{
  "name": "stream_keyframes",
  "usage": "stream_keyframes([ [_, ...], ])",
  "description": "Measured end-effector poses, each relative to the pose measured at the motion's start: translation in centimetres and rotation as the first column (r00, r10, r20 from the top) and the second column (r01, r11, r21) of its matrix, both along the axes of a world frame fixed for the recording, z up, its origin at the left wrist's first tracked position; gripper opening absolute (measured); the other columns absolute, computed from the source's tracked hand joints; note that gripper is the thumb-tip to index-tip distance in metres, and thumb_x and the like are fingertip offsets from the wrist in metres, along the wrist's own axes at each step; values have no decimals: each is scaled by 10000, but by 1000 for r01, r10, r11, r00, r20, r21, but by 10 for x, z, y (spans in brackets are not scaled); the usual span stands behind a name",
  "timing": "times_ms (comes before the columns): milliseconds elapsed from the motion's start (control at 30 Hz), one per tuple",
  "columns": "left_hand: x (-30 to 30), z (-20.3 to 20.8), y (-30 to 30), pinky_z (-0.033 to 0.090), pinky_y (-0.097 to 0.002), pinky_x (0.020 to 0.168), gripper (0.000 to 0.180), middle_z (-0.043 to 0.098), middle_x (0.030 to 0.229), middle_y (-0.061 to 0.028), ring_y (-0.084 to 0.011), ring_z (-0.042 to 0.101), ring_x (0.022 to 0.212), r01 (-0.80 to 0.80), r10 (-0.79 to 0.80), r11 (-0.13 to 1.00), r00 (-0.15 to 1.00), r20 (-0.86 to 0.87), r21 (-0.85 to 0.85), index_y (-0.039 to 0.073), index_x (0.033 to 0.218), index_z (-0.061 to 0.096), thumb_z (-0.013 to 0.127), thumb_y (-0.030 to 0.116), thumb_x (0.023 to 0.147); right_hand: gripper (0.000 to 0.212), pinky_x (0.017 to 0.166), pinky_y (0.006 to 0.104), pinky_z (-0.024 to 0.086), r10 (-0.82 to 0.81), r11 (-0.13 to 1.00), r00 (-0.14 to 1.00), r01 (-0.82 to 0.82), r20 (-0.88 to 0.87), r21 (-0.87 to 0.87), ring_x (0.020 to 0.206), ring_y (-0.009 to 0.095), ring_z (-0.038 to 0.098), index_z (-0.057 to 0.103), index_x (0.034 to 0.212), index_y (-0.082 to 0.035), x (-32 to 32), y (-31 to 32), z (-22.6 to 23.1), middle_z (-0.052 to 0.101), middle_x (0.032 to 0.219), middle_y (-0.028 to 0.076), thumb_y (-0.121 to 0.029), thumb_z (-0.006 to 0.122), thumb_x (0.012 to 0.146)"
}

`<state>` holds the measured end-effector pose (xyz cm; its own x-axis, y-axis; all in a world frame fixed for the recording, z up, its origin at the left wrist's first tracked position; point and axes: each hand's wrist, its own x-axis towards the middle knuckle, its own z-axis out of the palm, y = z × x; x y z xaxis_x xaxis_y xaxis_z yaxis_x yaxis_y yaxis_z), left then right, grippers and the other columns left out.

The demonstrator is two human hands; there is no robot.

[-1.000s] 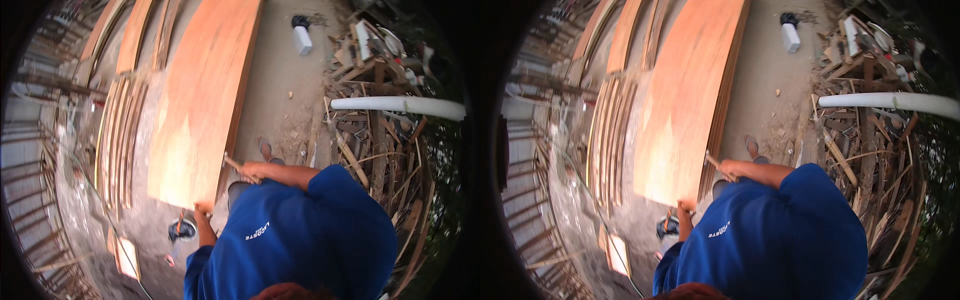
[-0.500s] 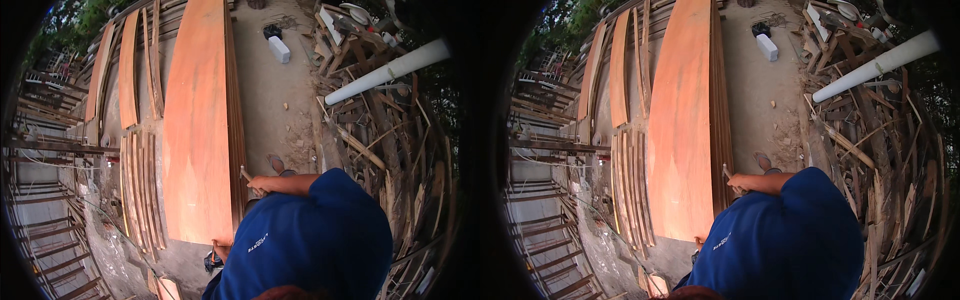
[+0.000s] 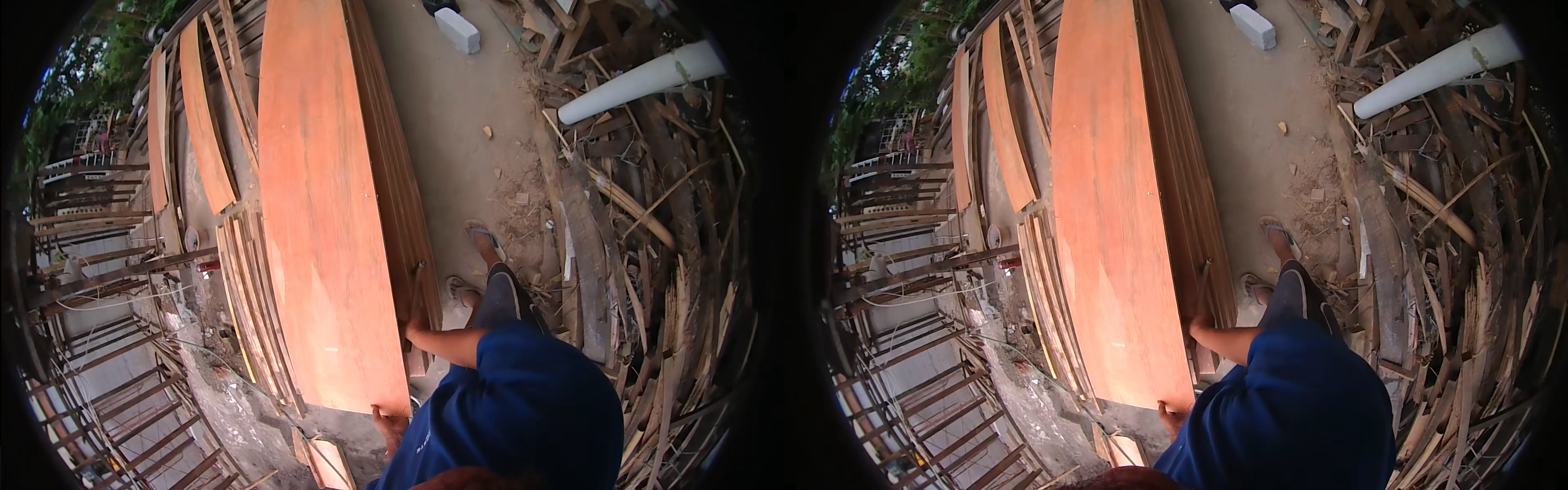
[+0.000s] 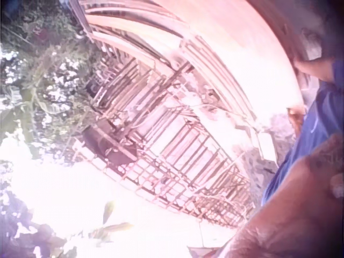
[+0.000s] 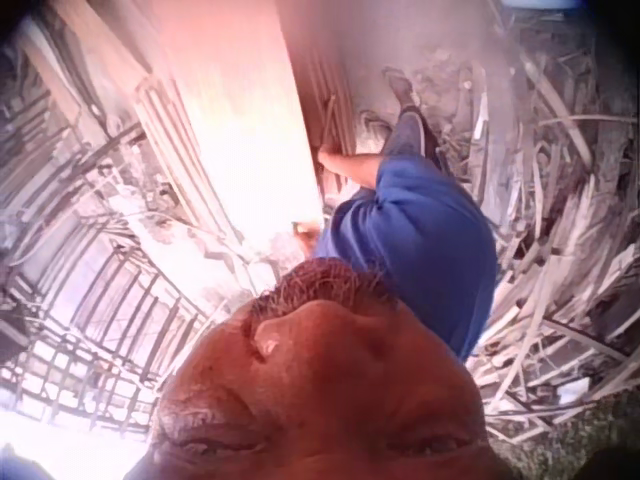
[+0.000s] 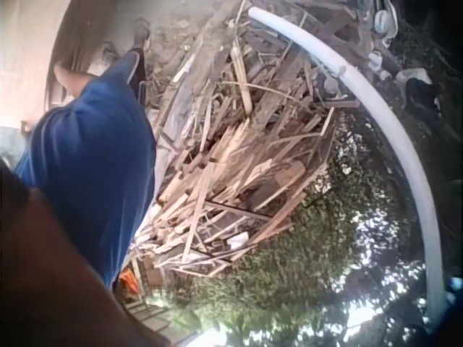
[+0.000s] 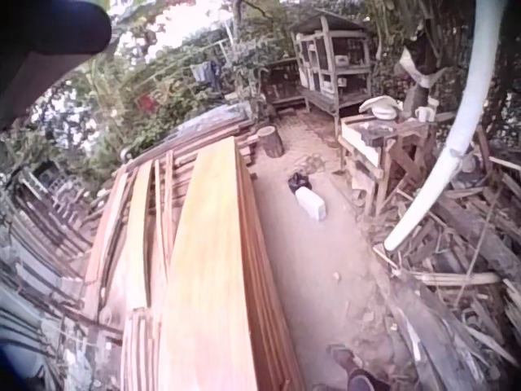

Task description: The person hammers nails into a large curved wooden plank and then picks up a handsaw.

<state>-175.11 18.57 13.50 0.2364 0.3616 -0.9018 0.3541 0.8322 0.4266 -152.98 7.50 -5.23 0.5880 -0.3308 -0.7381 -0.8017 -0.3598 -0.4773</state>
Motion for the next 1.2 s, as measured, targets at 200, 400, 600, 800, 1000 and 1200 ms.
stream_keyframes([
  [200,12,-5,0,417,-494,1087,637,537,1413,-147,-342,517,1287,-49,54,998,990,-128,41,40,1400,488,494,516,976,415,816,425,551,30,994,999,-27,-21,101,986,340,668,592,1109,-1,-14,25,14,672,1071,216,-291,693,830],
  [400,25,-3,0,418,-488,1075,668,537,1410,-140,-336,520,1276,-50,61,997,972,-227,54,66,1397,498,545,545,934,377,824,425,543,45,992,998,-40,-37,120,997,341,659,585,1116,-2,-14,19,19,668,1079,214,-277,648,865],
  [600,11,-8,6,408,-480,1083,656,522,1423,-129,-325,508,1286,-111,110,994,982,-156,3,86,1398,498,561,542,930,343,832,425,535,102,983,994,-97,-27,154,1008,341,650,579,1123,-4,-16,14,26,665,1087,213,-263,603,900],
  [800,6,-25,6,396,-481,1099,670,510,1435,-128,-317,495,1301,-88,94,994,991,-97,65,92,1421,474,542,570,957,312,840,425,527,133,977,991,-134,17,164,1019,341,641,572,1129,-5,-14,8,21,661,1095,211,-249,558,935],
  [1000,15,-47,19,394,-475,1107,725,485,1463,-125,-318,486,1312,-18,20,998,999,-38,54,96,1439,451,532,621,946,335,854,433,520,-96,994,985,88,145,64,1040,342,633,566,1153,-14,-54,38,-89,655,1105,207,-286,447,998],
  [1200,3,-83,9,387,-476,1088,762,508,1458,-76,-290,493,1305,-50,53,997,998,-45,61,158,1430,488,549,696,895,364,850,456,514,98,994,995,-97,-19,41,1064,349,636,545,1169,-35,-16,12,-19,654,1113,204,-322,378,1020],
])
